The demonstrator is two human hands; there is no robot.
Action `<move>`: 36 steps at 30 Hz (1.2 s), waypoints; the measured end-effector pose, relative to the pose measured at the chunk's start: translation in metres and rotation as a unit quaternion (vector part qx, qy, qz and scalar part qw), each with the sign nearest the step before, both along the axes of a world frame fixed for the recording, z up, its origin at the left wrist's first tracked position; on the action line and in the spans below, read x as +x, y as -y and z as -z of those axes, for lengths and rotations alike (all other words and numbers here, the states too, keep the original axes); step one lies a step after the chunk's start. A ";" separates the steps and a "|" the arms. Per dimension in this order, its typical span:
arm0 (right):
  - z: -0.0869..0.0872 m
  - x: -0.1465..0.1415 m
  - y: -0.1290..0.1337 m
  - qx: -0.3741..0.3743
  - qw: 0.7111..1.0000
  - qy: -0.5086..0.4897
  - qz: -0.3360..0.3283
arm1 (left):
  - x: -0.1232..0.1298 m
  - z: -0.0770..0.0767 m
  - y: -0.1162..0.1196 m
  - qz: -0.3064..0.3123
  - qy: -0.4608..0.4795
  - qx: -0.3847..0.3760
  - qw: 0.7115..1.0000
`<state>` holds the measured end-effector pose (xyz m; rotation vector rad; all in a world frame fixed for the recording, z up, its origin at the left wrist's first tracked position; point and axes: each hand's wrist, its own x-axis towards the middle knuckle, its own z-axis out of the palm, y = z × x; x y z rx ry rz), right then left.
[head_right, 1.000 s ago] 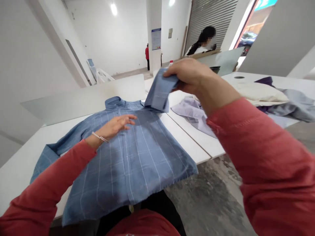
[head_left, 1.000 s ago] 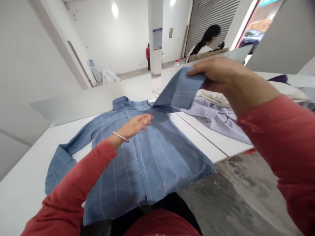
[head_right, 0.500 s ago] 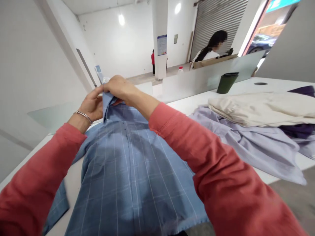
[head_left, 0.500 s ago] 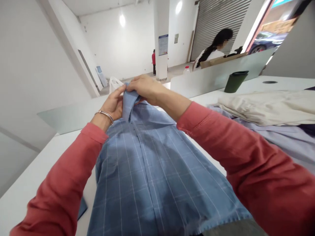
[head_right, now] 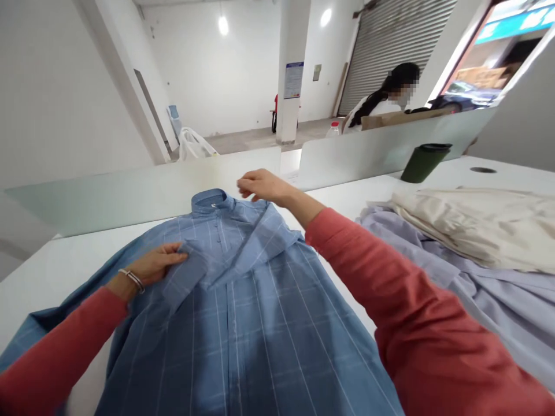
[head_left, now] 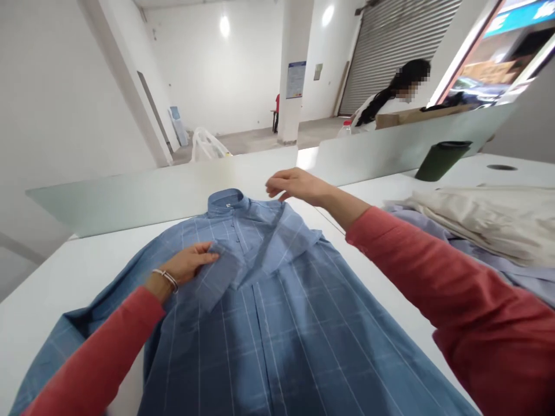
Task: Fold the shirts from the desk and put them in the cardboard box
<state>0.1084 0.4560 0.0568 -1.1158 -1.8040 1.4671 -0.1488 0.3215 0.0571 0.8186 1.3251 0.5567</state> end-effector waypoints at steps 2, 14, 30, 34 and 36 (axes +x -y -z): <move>0.034 0.006 -0.030 0.012 0.993 0.111 0.022 | -0.005 0.015 0.008 -0.003 0.001 -0.016 1.000; 0.168 0.006 -0.062 0.177 0.835 0.506 -0.122 | 0.024 0.030 0.028 0.059 -0.242 0.038 0.968; 0.171 0.010 -0.067 0.216 0.822 0.487 -0.200 | 0.032 0.011 0.043 0.078 -0.343 0.093 0.931; 0.176 0.013 -0.066 0.214 0.811 0.500 -0.216 | 0.024 0.007 0.048 0.083 -0.326 0.078 0.938; 0.177 0.010 -0.066 0.220 0.802 0.509 -0.222 | 0.017 0.005 0.049 0.089 -0.310 0.065 0.944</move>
